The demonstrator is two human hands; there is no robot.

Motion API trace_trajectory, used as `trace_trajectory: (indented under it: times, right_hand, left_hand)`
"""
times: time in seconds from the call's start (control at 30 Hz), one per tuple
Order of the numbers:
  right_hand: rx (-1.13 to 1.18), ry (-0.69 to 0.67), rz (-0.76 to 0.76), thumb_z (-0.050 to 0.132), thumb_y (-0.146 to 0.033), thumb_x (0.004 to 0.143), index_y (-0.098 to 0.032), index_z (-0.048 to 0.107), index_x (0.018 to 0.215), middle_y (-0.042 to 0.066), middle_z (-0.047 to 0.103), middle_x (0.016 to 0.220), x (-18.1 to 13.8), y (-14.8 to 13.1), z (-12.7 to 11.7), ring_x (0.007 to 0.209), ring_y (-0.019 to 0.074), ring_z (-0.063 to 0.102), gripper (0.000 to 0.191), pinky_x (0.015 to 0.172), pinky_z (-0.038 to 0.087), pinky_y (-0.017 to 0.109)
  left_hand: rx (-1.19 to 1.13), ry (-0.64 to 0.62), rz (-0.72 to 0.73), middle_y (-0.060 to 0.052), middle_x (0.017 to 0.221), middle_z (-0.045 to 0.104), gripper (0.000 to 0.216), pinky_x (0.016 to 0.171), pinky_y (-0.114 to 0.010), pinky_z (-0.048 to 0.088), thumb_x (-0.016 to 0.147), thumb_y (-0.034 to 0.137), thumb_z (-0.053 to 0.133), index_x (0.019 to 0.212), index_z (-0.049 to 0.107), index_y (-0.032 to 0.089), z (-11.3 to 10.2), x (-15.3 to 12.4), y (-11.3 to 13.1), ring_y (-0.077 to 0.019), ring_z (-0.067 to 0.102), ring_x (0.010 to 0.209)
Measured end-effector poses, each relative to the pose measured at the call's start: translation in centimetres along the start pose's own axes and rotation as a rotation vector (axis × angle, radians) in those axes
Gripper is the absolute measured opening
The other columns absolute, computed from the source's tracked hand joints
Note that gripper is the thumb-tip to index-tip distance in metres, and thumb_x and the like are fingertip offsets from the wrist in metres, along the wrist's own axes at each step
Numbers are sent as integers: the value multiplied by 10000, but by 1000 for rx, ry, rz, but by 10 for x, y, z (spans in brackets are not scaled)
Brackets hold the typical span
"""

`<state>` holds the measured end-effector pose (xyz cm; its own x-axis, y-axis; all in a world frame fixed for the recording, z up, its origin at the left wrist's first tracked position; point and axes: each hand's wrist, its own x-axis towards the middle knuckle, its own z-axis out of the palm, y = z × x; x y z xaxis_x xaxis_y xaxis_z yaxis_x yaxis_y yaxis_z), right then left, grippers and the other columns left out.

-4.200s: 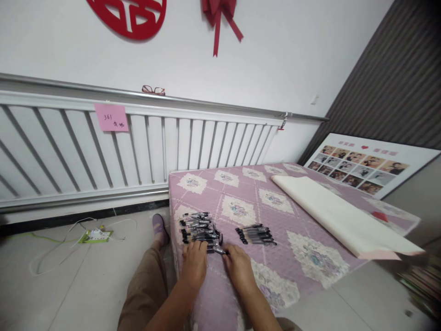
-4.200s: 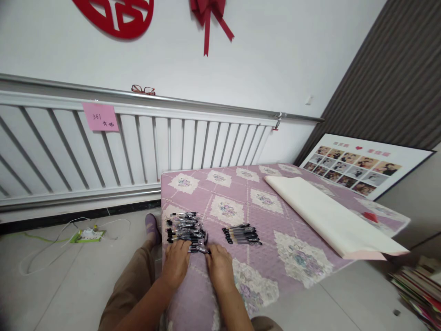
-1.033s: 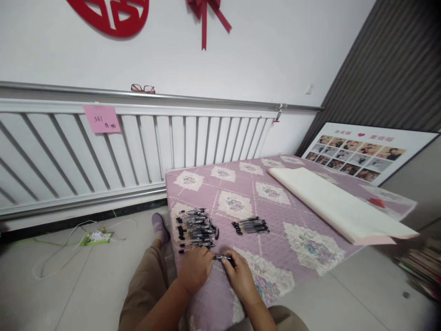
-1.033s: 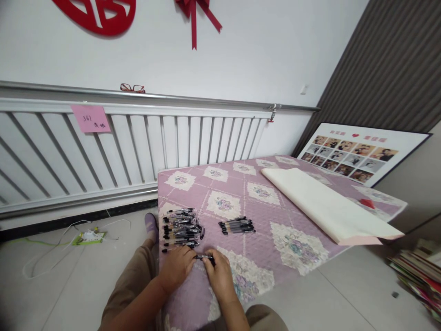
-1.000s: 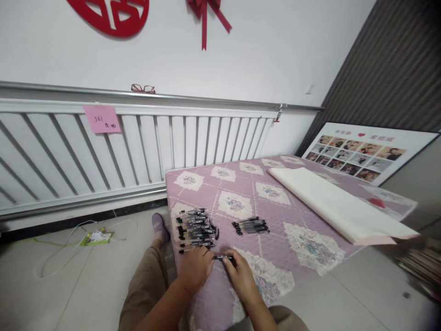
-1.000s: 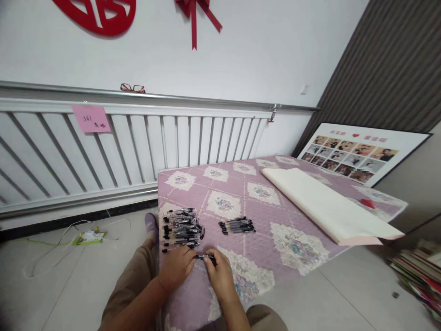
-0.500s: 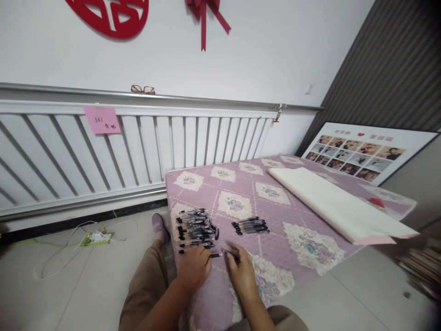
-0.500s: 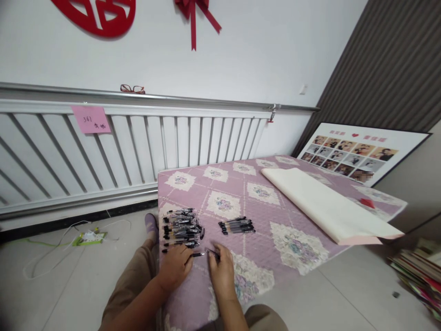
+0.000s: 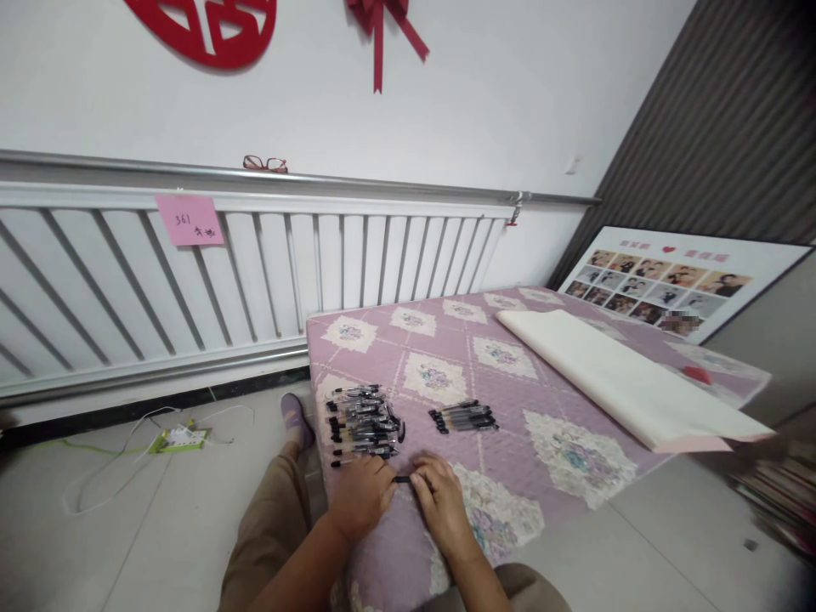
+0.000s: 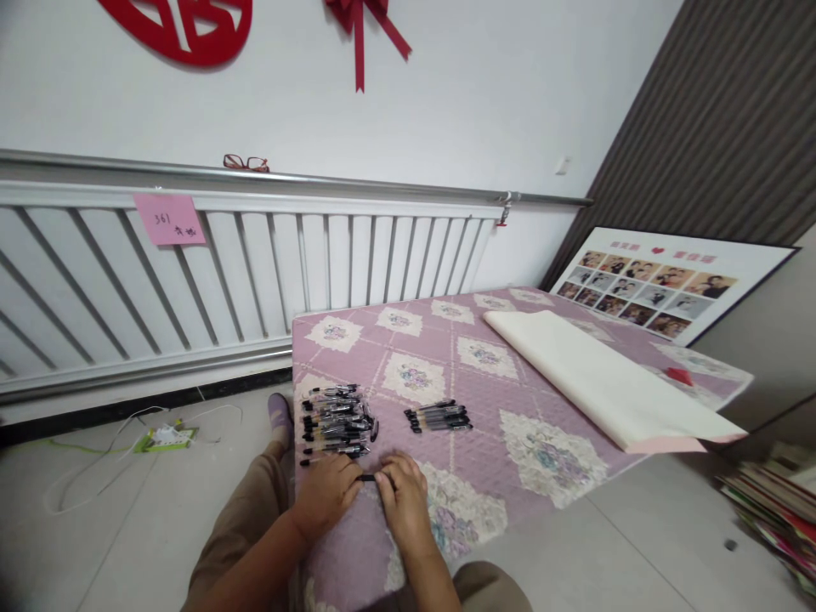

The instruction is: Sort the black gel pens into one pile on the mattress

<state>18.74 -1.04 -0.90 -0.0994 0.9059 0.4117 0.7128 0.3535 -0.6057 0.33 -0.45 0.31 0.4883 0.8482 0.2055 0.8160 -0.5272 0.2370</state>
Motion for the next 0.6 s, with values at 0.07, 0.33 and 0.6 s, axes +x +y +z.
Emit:
trace_trajectory:
  times: [0.07,0.33,0.6]
  right_hand:
    - [29,-14,0,503,-336,884,-238,630,756,49,682,971,1,-1,-2,1037,249,572,205,946,402,433]
    - [150,-29,14,569,-301,833,-235,621,939,56,659,1052,1,2,-4,1045,225,572,135,937,426,380]
    - [46,-59,12,437,-375,926,-222,564,688,29,624,764,2,-4,-4,807,203,578,310,777,432,342]
  left_hand:
    - [5,-18,-2,-27,962,609,147,824,-313,399,954,306,472,957,591,220,0,1,0,-195,533,926]
    - [-10,7,-16,-27,953,605,141,823,-316,402,946,295,473,948,593,222,1,0,0,-197,530,921]
    - [-10,14,-20,-31,946,603,143,837,-313,404,941,287,470,943,596,217,1,-1,0,-195,529,920]
